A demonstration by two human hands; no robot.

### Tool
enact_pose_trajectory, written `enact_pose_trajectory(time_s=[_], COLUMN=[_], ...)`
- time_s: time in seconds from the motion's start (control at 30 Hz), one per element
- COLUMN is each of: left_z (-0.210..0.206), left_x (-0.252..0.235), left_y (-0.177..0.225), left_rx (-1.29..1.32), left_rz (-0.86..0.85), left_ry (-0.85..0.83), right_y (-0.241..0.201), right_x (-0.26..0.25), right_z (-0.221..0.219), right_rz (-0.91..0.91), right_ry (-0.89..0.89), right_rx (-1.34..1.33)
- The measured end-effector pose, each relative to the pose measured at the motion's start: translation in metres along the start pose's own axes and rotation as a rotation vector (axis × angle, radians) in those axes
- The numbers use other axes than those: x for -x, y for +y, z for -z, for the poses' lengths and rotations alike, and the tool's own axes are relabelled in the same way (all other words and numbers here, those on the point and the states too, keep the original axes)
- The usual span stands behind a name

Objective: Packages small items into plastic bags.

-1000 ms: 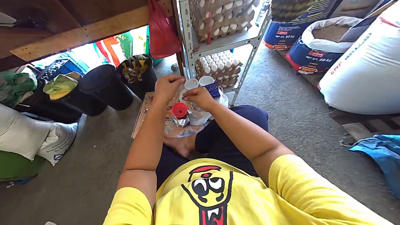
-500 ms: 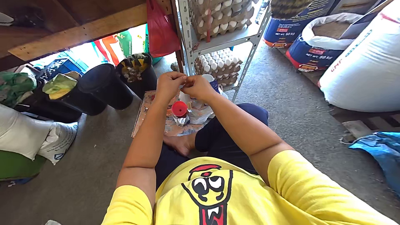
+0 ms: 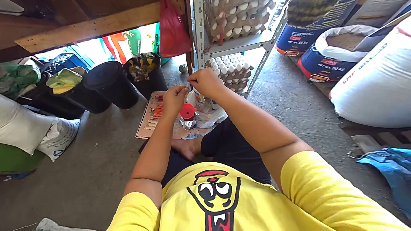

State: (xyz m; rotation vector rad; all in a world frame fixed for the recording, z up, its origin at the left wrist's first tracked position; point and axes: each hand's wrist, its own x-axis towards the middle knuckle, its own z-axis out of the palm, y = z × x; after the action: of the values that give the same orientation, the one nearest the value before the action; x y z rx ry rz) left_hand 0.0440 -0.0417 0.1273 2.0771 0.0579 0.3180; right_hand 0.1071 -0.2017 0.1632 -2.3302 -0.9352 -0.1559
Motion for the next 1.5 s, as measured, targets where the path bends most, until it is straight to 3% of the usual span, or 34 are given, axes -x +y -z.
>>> enact_pose_trajectory(time_s=[0.1, 0.17, 0.23, 0.3, 0.43, 0.6, 0.87, 0.97, 1.2, 1.5], left_z=[-0.017, -0.024, -0.026, -0.023, -0.017, 0.001, 0.015, 0.015, 0.012, 0.013], left_x=[0.024, 0.038, 0.046, 0.046, 0.034, 0.024, 0.011, 0.010, 0.036, 0.048], left_y=[0.004, 0.006, 0.010, 0.015, 0.018, 0.020, 0.024, 0.022, 0.016, 0.011], left_rx=[0.786, 1.308, 1.569, 1.621, 1.526, 1.025, 0.049, -0.198, -0.088, 0.007], left_rz=[0.148, 0.060, -0.087, -0.207, -0.261, -0.343, -0.751, -0.777, -0.539, -0.267], left_ry=[0.079, -0.003, -0.150, -0.271, -0.291, -0.113, 0.320, 0.464, 0.401, 0.256], right_y=[-0.015, -0.029, -0.040, -0.047, -0.049, -0.033, -0.027, -0.026, -0.024, -0.034], right_x=[-0.007, -0.010, -0.012, -0.014, -0.010, 0.001, 0.024, 0.023, 0.024, 0.041], right_z=[-0.005, -0.005, -0.001, 0.006, 0.020, 0.028, 0.045, 0.039, 0.005, -0.031], right_rz=[0.144, 0.257, 0.391, 0.517, 0.564, 0.461, -0.050, -0.179, -0.173, -0.166], right_ry=[0.091, 0.140, 0.097, 0.043, -0.010, -0.019, 0.037, 0.020, 0.109, 0.333], right_rx=[-0.183, -0.421, -0.646, -0.795, -0.971, -1.109, -0.887, -0.900, -1.017, -0.878])
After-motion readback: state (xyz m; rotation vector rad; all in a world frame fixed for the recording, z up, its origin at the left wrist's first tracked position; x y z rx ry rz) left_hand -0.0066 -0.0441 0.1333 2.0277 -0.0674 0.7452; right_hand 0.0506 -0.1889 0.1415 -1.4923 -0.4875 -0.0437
